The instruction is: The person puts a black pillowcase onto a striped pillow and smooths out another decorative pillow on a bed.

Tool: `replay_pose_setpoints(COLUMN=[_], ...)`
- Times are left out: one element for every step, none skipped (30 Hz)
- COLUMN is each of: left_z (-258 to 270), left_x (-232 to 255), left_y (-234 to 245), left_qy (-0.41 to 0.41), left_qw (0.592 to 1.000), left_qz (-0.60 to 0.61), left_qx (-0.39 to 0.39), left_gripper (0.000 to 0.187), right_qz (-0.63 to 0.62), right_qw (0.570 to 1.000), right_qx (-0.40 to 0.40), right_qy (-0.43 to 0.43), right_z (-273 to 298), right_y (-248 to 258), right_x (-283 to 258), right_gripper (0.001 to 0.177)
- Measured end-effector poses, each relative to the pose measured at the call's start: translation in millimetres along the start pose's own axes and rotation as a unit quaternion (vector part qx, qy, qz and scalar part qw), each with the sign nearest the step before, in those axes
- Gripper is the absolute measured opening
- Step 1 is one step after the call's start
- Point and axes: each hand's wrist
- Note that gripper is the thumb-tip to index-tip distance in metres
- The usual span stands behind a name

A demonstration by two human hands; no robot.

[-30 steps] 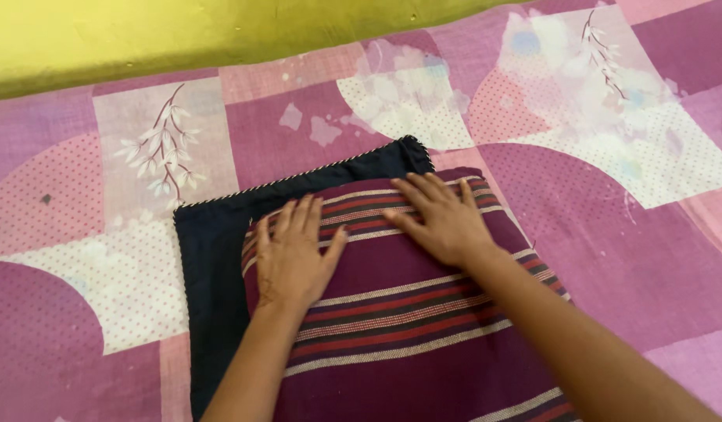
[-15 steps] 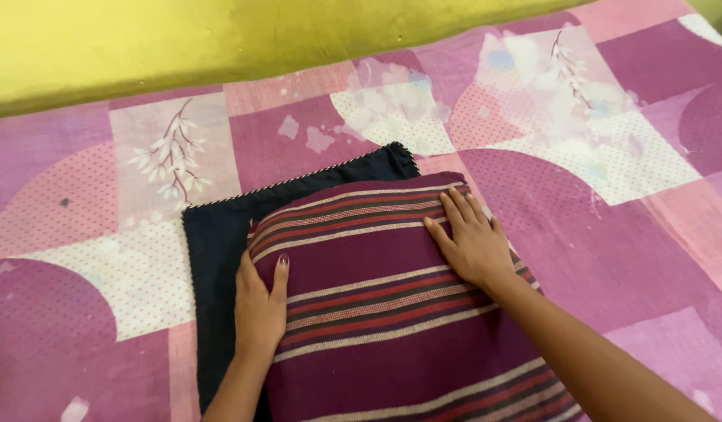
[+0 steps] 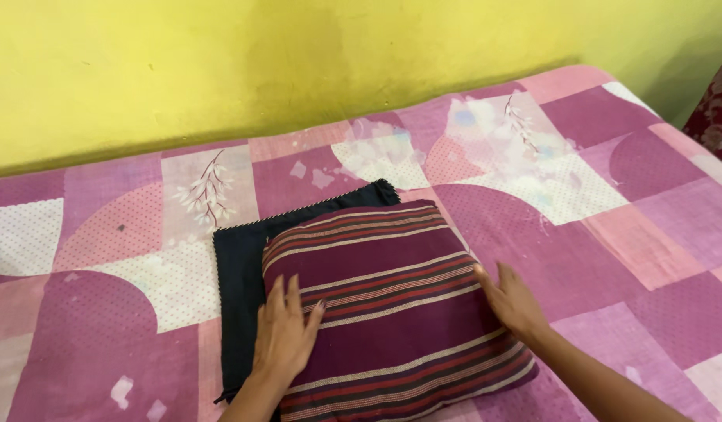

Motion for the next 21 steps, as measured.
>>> replay_pose_setpoints(left_z=[-4.4, -12.2, -19.3, -26.9, -35.2, -41.1, -41.2, -41.7, -41.6, -36.0, -22.9, -10.9, -2.7, 5.8, 9.0, 2.7, -4.9, -8.3, -14.5, -21.0, -18.7], left_x=[11.6, 25.0, 38.5, 52.3, 67.6, 81.8, 94.3, 104.7, 107.2, 101.0, 91.4, 82.1, 73.3, 65.6, 61.6, 58.1, 53.2, 47.3, 39.1, 26.0, 13.0], left_y=[8.3, 15.7, 21.7, 25.1, 24.4, 19.7, 10.0, -2.0, -14.1, -26.0, -38.2, -48.1, -53.7, -56.2, -57.4, -56.1, -53.3, -50.9, -48.7, -45.4, -44.2], left_qy=[-0.026, -0.051, -0.101, -0.151, -0.166, -0.181, -0.179, -0.176, -0.172, -0.175, -0.176, -0.177, -0.175, -0.174, -0.172, -0.166, -0.16, -0.153, -0.151, -0.147, -0.138], left_qw=[1.0, 0.998, 0.993, 0.983, 0.976, 0.968, 0.965, 0.962, 0.959, 0.969, 0.977, 0.982, 0.983, 0.984, 0.985, 0.986, 0.987, 0.987, 0.988, 0.987, 0.985], left_qz=[0.004, 0.008, 0.004, 0.0, 0.01, 0.021, 0.03, 0.039, 0.05, 0.031, 0.011, -0.009, -0.003, 0.002, 0.01, -0.002, -0.014, -0.027, -0.04, -0.053, -0.067], left_qx=[0.013, 0.027, 0.068, 0.108, 0.141, 0.174, 0.19, 0.205, 0.219, 0.171, 0.121, 0.071, 0.055, 0.039, 0.025, 0.005, -0.02, -0.046, -0.003, 0.04, 0.075], left_gripper=[0.076, 0.075, 0.074, 0.072, 0.071, 0.069, 0.067, 0.065, 0.063, 0.063, 0.064, 0.065, 0.064, 0.062, 0.061, 0.063, 0.065, 0.068, 0.068, 0.068, 0.069], right_qz=[0.032, 0.065, 0.08, 0.096, 0.062, 0.029, 0.029, 0.029, 0.03, 0.104, 0.174, 0.241, 0.235, 0.229, 0.226, 0.231, 0.235, 0.24, 0.26, 0.28, 0.298], right_qw=[0.998, 0.993, 0.988, 0.982, 0.976, 0.967, 0.954, 0.94, 0.924, 0.924, 0.915, 0.894, 0.892, 0.889, 0.886, 0.882, 0.88, 0.877, 0.877, 0.874, 0.872], right_qx=[0.022, 0.044, 0.062, 0.08, 0.098, 0.115, 0.143, 0.172, 0.198, 0.121, 0.04, -0.042, -0.045, -0.047, -0.049, -0.035, -0.026, -0.017, 0.019, 0.055, 0.083], right_qy=[0.045, 0.091, 0.116, 0.142, 0.185, 0.226, 0.261, 0.295, 0.327, 0.347, 0.362, 0.374, 0.383, 0.393, 0.402, 0.409, 0.412, 0.415, 0.405, 0.393, 0.38], right_z=[-1.1, -0.7, 2.3, 8.3, 19.1, 28.4, 39.3, 50.5, 58.8, 62.4, 64.4, 63.8, 61.6, 61.6, 58.8, 50.5, 43.7, 39.5, 29.1, 18.1, 16.7], right_y=[5.4, 10.6, 12.3, 10.8, 5.5, -1.9, -14.4, -29.8, -40.9, -44.1, -44.8, -46.2, -48.1, -48.7, -46.8, -44.3, -42.2, -41.3, -40.3, -40.9, -41.6], right_x=[-15.9, -36.5, -60.7, -84.8, -103.3, -119.5, -130.5, -136.3, -133.6, -122.9, -109.2, -98.0, -90.5, -82.5, -75.2, -71.6, -67.8, -62.8, -60.4, -59.6, -54.3], right_gripper=[0.088, 0.086, 0.083, 0.08, 0.079, 0.077, 0.076, 0.075, 0.074, 0.075, 0.075, 0.076, 0.076, 0.076, 0.076, 0.074, 0.072, 0.07, 0.068, 0.067, 0.065])
Point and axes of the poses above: each hand's wrist, its own z-axis away from the middle knuckle, its own y-axis out of the back of the hand, x = y × z, and after that the axes turned 6 degrees about -y, right-handed
